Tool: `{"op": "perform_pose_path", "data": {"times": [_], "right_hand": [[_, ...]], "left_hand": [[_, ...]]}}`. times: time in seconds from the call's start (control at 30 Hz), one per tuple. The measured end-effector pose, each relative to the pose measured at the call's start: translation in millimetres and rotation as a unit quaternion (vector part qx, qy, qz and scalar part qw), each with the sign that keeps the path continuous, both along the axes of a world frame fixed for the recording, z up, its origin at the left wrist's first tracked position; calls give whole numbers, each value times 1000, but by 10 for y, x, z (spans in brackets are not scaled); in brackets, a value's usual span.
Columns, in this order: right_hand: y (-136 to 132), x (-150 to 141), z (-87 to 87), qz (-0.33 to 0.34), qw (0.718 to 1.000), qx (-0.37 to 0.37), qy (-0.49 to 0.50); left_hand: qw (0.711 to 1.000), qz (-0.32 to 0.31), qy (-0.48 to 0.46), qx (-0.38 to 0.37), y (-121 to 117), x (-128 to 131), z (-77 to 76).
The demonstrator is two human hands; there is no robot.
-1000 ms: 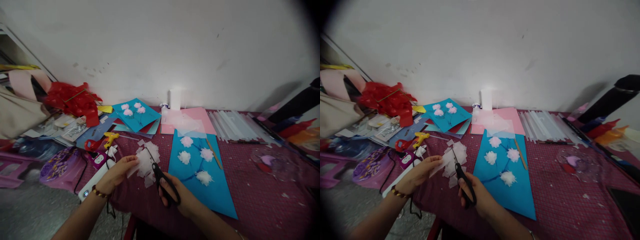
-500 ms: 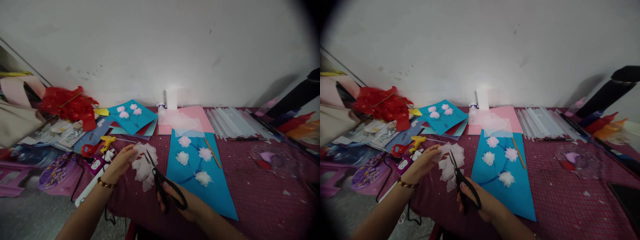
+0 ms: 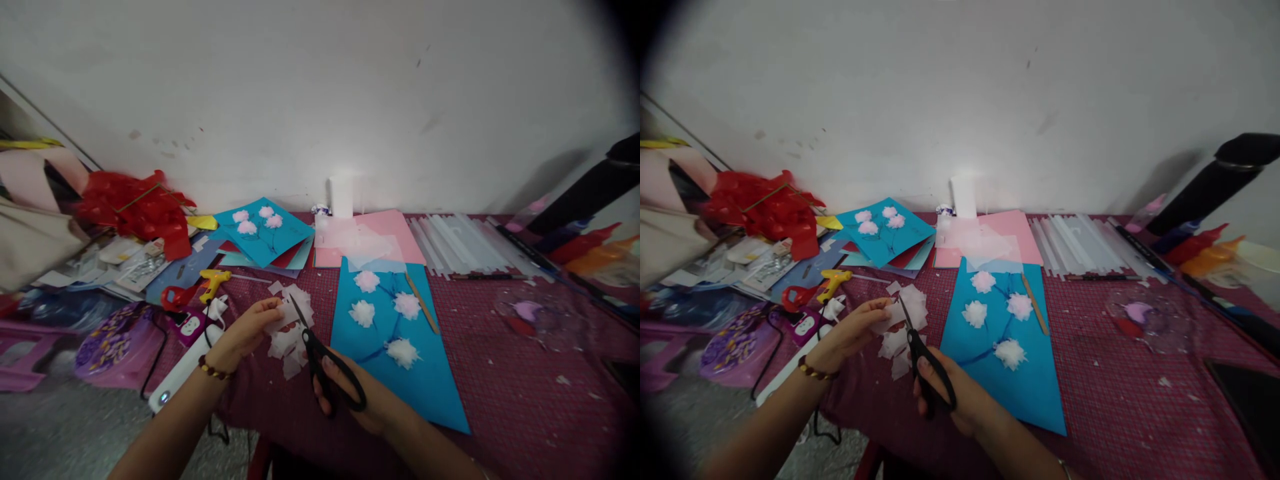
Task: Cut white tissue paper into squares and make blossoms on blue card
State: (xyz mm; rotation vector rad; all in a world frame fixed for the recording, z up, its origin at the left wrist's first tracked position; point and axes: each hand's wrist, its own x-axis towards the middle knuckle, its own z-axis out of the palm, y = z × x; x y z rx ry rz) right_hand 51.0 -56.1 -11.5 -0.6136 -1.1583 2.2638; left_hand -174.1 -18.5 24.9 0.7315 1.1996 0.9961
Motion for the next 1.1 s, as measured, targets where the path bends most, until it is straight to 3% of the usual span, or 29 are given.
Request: {"op": "perform_pose_path", "data": {"times": [0.3,0.43,0.57,0.77,0.9,1.1], "right_hand": [[27,-5,42,-22,999,2,-34],[44,-20,36,-29,998,2,-61],[36,-24,-41,-31,999,-23,-22],[24,3,-195,-18,998,-64,13],[25,30,-164,17,998,-51,19],[31,29,-60,29,999,-37,10]], "left_hand": [[1000,1,0,-13,25,23,9],[998,32,18,-45,-20,-67,13],[997,51,35,-52,-52,-186,5],[995,80,58,17,65,-215,26],[992,103,59,34,158,-154,39],[997,55,60,4,100,-25,0]]}}
